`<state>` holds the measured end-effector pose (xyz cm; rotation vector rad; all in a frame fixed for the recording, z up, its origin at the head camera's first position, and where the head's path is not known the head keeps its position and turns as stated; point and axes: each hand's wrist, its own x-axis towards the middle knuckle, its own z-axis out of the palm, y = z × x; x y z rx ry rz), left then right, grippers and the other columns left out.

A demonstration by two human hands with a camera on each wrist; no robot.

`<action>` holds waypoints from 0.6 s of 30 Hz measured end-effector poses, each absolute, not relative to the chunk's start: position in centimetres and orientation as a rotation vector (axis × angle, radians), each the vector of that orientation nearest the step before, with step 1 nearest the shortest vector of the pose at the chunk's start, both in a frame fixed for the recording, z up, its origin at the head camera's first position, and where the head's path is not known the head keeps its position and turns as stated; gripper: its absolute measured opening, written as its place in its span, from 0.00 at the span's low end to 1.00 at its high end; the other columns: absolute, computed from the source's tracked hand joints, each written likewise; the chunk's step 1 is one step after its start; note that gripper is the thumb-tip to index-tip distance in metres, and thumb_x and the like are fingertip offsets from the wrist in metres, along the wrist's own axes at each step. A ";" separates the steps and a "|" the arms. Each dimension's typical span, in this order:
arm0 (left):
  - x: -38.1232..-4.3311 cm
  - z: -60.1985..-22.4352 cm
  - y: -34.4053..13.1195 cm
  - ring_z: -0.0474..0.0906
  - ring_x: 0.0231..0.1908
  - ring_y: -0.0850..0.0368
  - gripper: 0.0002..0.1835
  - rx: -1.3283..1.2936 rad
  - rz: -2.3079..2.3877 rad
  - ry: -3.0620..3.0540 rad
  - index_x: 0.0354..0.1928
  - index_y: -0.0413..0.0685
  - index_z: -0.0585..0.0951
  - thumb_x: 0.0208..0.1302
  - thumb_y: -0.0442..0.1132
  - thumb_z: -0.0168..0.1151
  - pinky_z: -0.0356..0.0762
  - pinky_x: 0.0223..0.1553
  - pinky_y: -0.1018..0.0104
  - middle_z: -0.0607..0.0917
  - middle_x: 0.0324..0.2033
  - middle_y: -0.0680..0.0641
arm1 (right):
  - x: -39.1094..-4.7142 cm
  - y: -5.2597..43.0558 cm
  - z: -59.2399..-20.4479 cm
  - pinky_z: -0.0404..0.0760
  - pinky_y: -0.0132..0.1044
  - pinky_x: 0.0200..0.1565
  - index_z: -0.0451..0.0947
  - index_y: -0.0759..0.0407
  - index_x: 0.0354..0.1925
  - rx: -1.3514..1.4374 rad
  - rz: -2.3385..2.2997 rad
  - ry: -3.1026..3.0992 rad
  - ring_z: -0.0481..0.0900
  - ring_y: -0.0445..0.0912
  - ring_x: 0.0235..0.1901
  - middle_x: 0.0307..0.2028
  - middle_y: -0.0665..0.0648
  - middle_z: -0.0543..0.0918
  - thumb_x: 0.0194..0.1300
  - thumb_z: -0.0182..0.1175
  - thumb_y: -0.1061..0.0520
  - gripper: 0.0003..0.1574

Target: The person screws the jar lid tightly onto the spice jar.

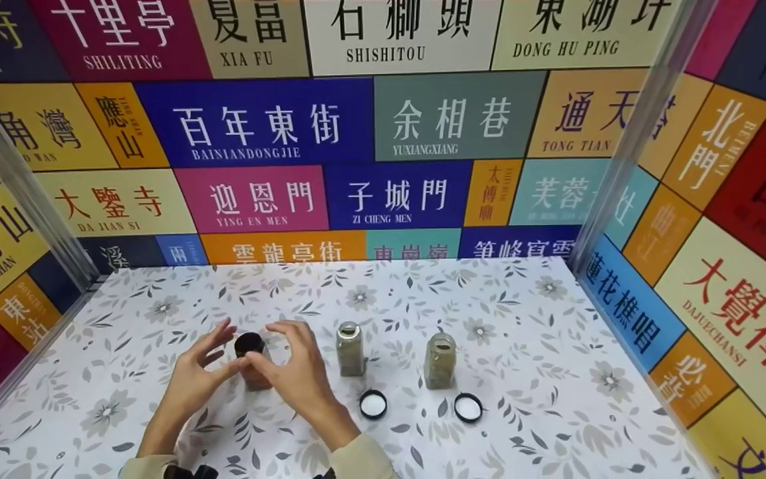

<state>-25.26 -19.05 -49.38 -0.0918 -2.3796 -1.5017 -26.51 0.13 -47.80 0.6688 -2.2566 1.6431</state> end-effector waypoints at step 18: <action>-24.0 -46.6 -16.1 0.78 0.61 0.47 0.27 -0.321 -1.318 -2.246 0.61 0.48 0.81 0.58 0.40 0.74 0.74 0.66 0.51 0.83 0.57 0.46 | -25.0 5.8 -45.5 0.80 0.43 0.58 0.75 0.43 0.61 0.795 1.529 -2.244 0.76 0.45 0.60 0.60 0.50 0.77 0.62 0.71 0.51 0.30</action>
